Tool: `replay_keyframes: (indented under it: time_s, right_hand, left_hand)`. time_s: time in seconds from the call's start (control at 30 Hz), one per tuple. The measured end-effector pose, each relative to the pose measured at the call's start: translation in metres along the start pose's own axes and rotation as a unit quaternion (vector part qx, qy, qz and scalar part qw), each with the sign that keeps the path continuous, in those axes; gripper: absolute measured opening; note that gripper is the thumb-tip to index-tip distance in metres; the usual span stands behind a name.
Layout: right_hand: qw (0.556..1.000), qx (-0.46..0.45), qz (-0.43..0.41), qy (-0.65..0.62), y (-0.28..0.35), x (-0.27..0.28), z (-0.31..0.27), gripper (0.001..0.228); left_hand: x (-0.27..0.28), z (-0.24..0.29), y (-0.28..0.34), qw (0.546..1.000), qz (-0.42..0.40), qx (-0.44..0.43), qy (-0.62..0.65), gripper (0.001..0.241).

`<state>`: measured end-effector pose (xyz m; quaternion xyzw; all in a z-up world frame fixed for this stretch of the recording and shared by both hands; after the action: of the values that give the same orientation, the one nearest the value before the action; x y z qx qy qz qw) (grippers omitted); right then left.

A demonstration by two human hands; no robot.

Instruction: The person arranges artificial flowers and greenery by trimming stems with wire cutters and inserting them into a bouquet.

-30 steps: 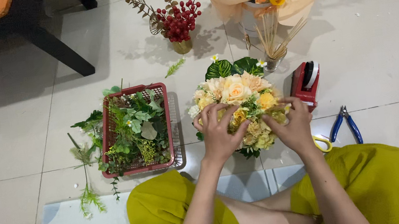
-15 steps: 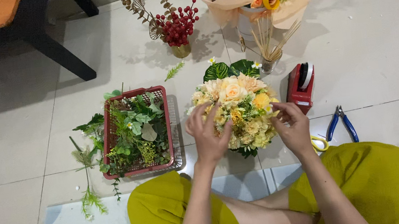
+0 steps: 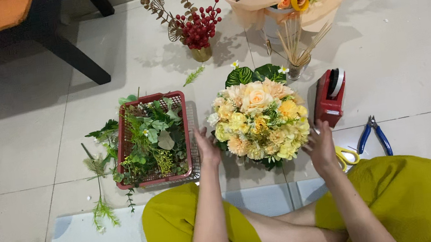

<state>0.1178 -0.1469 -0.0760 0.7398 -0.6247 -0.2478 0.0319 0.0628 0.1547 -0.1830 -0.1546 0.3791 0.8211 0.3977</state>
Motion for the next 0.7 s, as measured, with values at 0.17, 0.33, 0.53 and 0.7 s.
replay_keyframes:
  time_s: [0.17,0.33,0.53,0.7]
  right_hand:
    - [0.993,-0.057,-0.077,-0.069,0.000,-0.025,0.002,0.076]
    - [0.990,-0.049,-0.065,-0.114,-0.012,-0.032,0.002,0.073]
    - [0.989,-0.061,-0.088,-0.098,-0.076,0.007,0.035,0.071]
    - [0.991,-0.089,-0.089,0.050,-0.036,0.045,0.008,0.073]
  left_hand:
    - [-0.030,0.004,0.030,0.999,-0.030,0.024,0.033,0.087]
    - [-0.089,0.034,0.105,0.999,-0.038,0.033,0.002,0.086]
    - [-0.008,-0.023,0.028,0.996,-0.008,0.075,-0.049,0.072]
    - [-0.012,0.072,0.103,0.981,0.056,-0.067,-0.175,0.072]
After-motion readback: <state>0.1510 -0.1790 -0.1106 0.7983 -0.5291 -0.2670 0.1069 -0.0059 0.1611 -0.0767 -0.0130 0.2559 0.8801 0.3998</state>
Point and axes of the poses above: each hand's wrist, its own y-axis away from the middle knuckle, its own x-axis out of the back of the hand, z = x × y, the point moved 8 cm from there along -y, towards the middle knuckle, and after that the axes turned 10 degrees about -z, right-handed, at the moved point
